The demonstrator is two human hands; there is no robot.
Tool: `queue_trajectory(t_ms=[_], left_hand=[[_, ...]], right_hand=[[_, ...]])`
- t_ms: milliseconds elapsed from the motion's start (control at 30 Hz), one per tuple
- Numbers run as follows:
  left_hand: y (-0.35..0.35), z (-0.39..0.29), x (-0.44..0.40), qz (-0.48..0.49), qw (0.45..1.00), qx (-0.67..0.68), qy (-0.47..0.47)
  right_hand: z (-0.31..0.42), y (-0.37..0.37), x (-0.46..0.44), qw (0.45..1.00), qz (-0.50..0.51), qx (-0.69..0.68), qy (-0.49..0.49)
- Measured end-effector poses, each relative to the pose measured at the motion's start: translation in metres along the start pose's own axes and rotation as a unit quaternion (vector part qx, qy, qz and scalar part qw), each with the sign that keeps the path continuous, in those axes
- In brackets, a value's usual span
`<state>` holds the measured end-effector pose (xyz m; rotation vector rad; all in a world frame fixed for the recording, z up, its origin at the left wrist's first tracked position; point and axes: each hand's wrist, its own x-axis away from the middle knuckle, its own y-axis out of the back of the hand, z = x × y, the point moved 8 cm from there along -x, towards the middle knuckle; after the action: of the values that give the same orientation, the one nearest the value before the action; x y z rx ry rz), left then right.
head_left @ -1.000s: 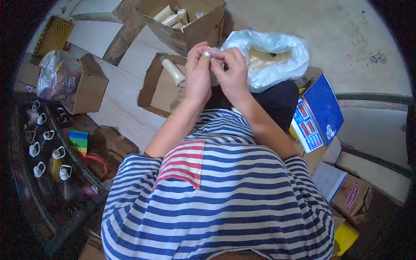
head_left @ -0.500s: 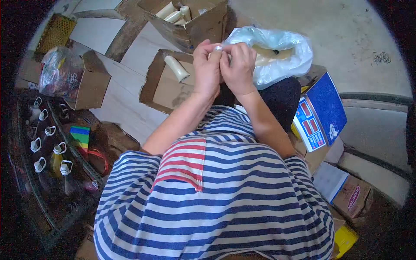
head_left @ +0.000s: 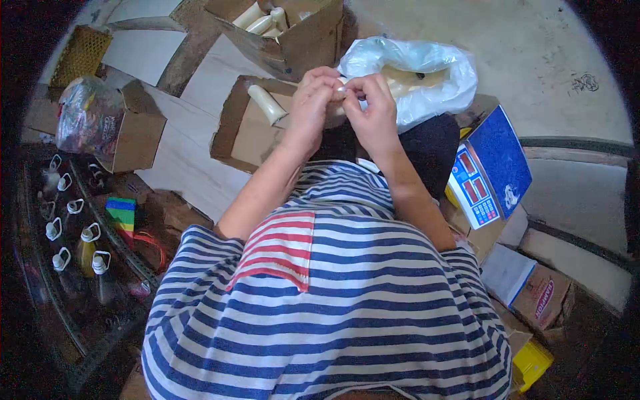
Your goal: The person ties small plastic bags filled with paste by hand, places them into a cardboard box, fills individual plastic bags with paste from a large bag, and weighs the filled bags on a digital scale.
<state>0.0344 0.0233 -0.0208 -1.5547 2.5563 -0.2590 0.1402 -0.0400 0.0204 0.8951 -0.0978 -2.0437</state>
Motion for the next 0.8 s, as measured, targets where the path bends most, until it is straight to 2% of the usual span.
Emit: queue_trajectory(t_ms=[67,133,233,300,433,467,533,600,667,733,800], left_hand=[[-0.002,-0.001,-0.004,0.025,0.999,0.028,0.012],[-0.005,-0.007,-0.007,0.059,0.998,-0.018,-0.017],[-0.002,0.0,-0.009,0.015,0.999,-0.02,-0.03],[0.001,0.003,-0.012,0.0,0.999,-0.029,-0.042],[0.004,-0.006,-0.012,-0.009,0.991,-0.097,-0.095],[0.004,-0.006,-0.011,-0.009,0.991,-0.097,-0.094],[0.007,0.004,-0.013,-0.01,0.999,0.039,-0.037],[0.01,0.002,-0.016,-0.01,0.999,0.024,-0.037],[0.01,-0.003,-0.018,-0.01,0.999,0.01,-0.042],[0.005,-0.003,-0.014,0.006,1.0,0.008,-0.017],[0.0,-0.002,-0.013,0.014,1.0,0.008,-0.015]], right_hand=[[-0.003,0.0,0.0,0.999,0.011,-0.031,-0.032],[-0.004,0.004,-0.004,0.996,0.021,-0.058,-0.063],[-0.008,0.012,-0.008,0.994,-0.004,-0.055,-0.096],[0.008,0.013,-0.009,0.999,0.003,0.014,0.031],[0.009,0.015,-0.008,1.0,0.014,0.004,-0.001],[0.012,0.013,-0.01,0.999,0.049,0.009,0.012],[0.015,0.015,-0.014,0.996,0.084,0.013,0.025],[0.028,0.007,-0.013,0.979,0.179,-0.046,0.088],[0.032,0.018,-0.023,0.985,0.147,-0.01,0.089],[0.034,0.021,-0.032,0.98,0.123,0.12,0.098],[0.027,0.015,-0.031,0.972,0.133,0.141,0.134]])
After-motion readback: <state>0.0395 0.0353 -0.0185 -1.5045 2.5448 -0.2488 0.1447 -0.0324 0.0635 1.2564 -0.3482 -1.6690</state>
